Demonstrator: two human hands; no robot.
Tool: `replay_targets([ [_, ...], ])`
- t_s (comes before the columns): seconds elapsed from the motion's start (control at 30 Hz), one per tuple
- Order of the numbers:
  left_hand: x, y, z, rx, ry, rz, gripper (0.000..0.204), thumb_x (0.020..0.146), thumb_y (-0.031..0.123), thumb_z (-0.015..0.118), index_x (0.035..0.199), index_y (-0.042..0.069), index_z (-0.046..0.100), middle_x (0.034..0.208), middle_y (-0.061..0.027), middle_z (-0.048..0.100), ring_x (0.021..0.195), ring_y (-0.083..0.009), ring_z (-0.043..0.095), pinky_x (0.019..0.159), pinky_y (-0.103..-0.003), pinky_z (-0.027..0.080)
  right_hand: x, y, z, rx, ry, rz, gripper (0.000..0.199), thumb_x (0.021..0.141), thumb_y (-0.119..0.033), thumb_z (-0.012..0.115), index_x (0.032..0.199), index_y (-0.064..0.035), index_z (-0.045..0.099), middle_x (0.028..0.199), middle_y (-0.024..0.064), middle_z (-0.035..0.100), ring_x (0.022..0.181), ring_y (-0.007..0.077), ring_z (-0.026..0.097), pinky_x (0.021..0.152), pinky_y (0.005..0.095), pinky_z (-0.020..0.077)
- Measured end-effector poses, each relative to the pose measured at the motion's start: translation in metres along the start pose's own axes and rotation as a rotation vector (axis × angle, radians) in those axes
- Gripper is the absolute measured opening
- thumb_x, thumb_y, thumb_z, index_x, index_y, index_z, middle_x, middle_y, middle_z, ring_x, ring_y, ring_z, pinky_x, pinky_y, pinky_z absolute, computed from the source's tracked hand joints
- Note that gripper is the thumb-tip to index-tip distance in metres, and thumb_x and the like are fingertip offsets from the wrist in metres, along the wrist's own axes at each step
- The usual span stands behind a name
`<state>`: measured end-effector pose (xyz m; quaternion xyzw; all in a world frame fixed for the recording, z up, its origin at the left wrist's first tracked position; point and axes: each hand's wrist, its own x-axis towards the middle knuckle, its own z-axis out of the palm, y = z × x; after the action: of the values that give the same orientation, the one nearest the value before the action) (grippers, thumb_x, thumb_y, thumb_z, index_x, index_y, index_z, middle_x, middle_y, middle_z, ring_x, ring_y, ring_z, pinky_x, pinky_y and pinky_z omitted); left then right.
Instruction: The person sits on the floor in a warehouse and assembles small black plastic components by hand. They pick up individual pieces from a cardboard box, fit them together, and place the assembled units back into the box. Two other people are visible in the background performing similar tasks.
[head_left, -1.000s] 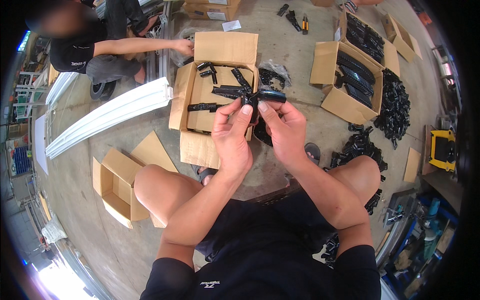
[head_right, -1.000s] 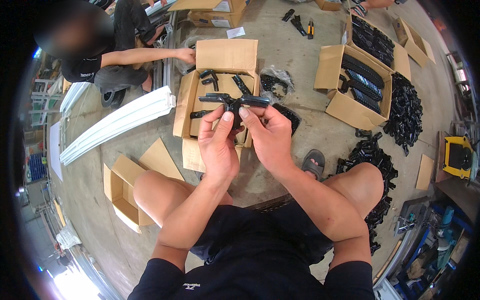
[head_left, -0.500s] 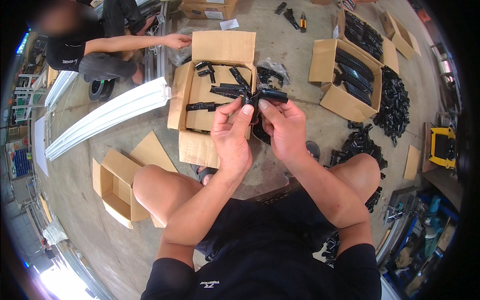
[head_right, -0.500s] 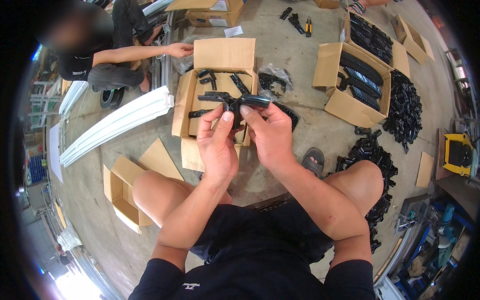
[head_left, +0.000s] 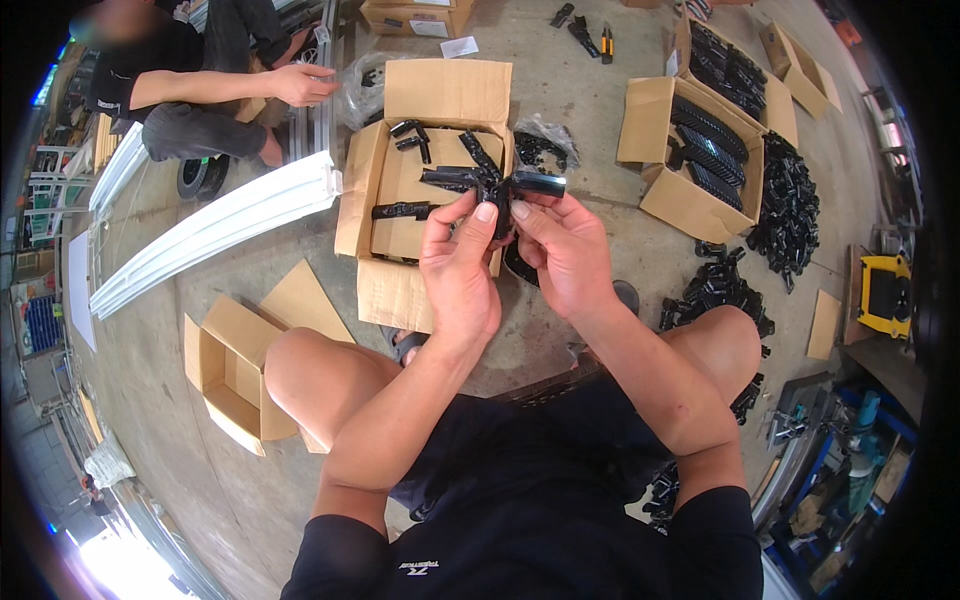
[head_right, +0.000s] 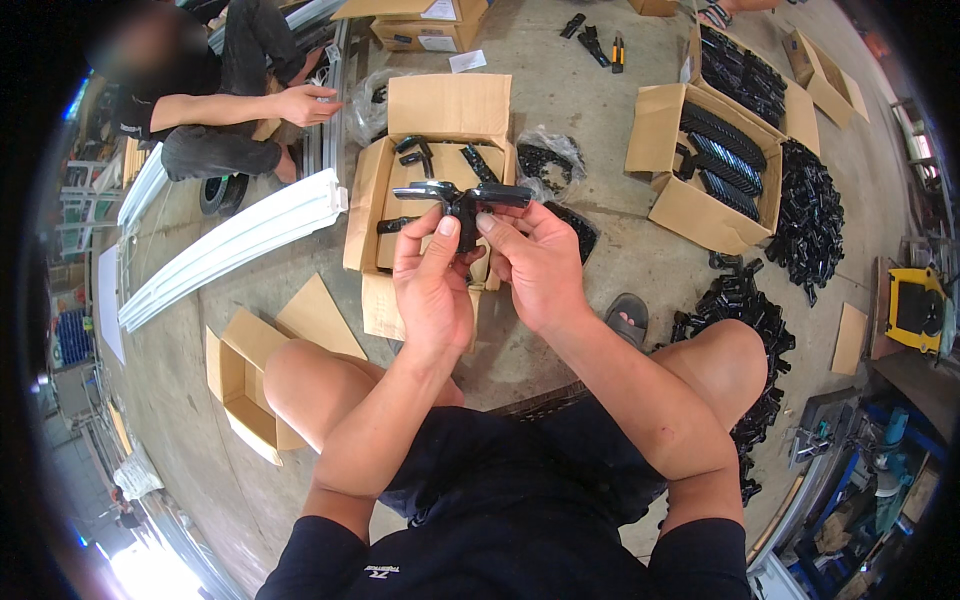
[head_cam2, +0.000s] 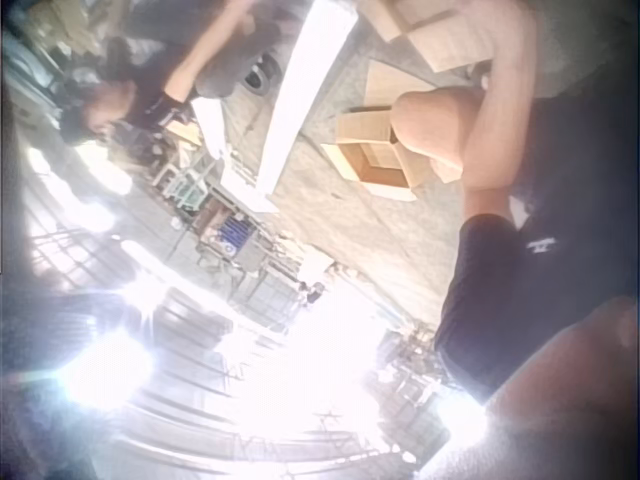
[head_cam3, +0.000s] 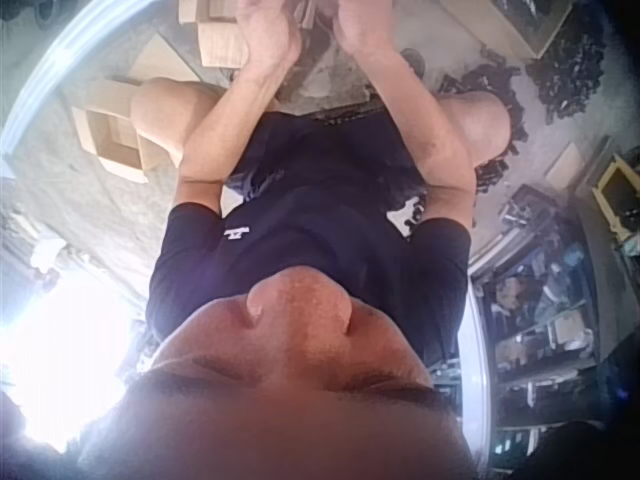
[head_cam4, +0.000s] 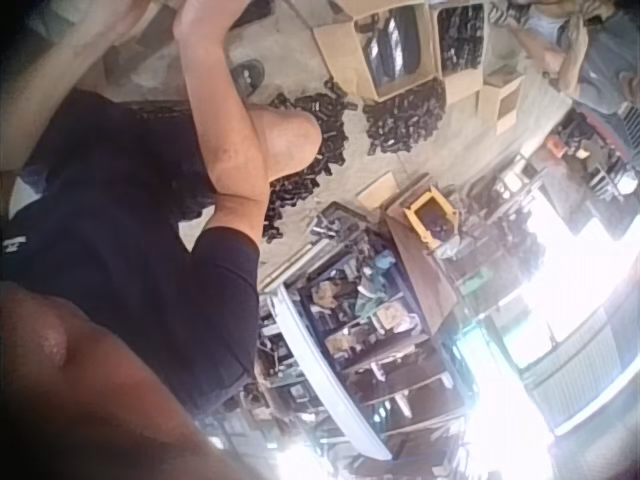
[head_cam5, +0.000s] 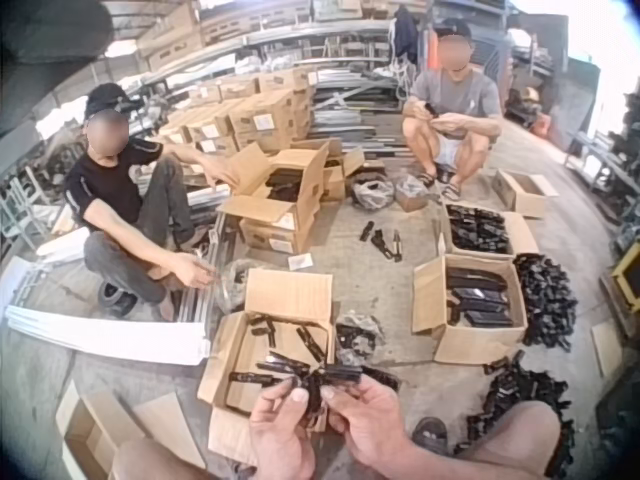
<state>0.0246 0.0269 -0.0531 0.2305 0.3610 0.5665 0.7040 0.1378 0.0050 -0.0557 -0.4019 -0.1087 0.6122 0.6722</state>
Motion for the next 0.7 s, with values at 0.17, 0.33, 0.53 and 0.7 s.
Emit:
replay_targets([
  [0.17,-0.001,-0.0011,-0.002,0.035,0.003,-0.032,0.018,0.098,0.009,0.069,0.114,0.008,0.062,0.108,-0.0068,0.072,0.093,-0.0155,0.068,0.082,-0.032,0.054,0.0017,0.0027,-0.0063,0.076,0.032,0.006,0.015,0.097,-0.005,0.068,0.111,-0.0046,0.069,0.097,0.0001,0.071,0.062,0.0018,0.047,0.052,0.0196,0.0337],
  [0.33,-0.0001,-0.0006,-0.0017,0.049,-0.011,-0.018,0.015,0.099,0.011,0.068,0.113,0.01,0.062,0.109,-0.0058,0.072,0.096,-0.016,0.068,0.083,-0.034,0.053,0.0021,0.0012,-0.0021,0.071,0.003,-0.032,0.014,0.097,-0.003,0.066,0.111,-0.0047,0.069,0.095,0.0007,0.071,0.061,0.0023,0.047,0.051,0.0199,0.0337],
  [0.53,0.0008,0.0,-0.0019,0.048,-0.016,-0.007,0.014,0.098,0.011,0.069,0.111,0.01,0.063,0.109,-0.0053,0.072,0.096,-0.0152,0.068,0.082,-0.034,0.053,0.0014,0.0014,-0.0021,0.038,-0.001,-0.03,0.014,0.097,-0.004,0.069,0.111,-0.0033,0.072,0.095,0.0017,0.072,0.06,0.0019,0.046,0.051,0.0198,0.0333],
  [0.7,0.0007,-0.0019,-0.0014,0.059,-0.028,0.001,0.016,0.097,0.011,0.07,0.112,0.01,0.063,0.109,-0.0056,0.072,0.096,-0.0156,0.068,0.083,-0.034,0.053,0.0003,0.004,-0.0024,-0.001,0.022,-0.051,0.015,0.096,-0.005,0.071,0.111,-0.0019,0.073,0.093,0.0013,0.072,0.057,0.0016,0.043,0.05,0.02,0.0316],
])
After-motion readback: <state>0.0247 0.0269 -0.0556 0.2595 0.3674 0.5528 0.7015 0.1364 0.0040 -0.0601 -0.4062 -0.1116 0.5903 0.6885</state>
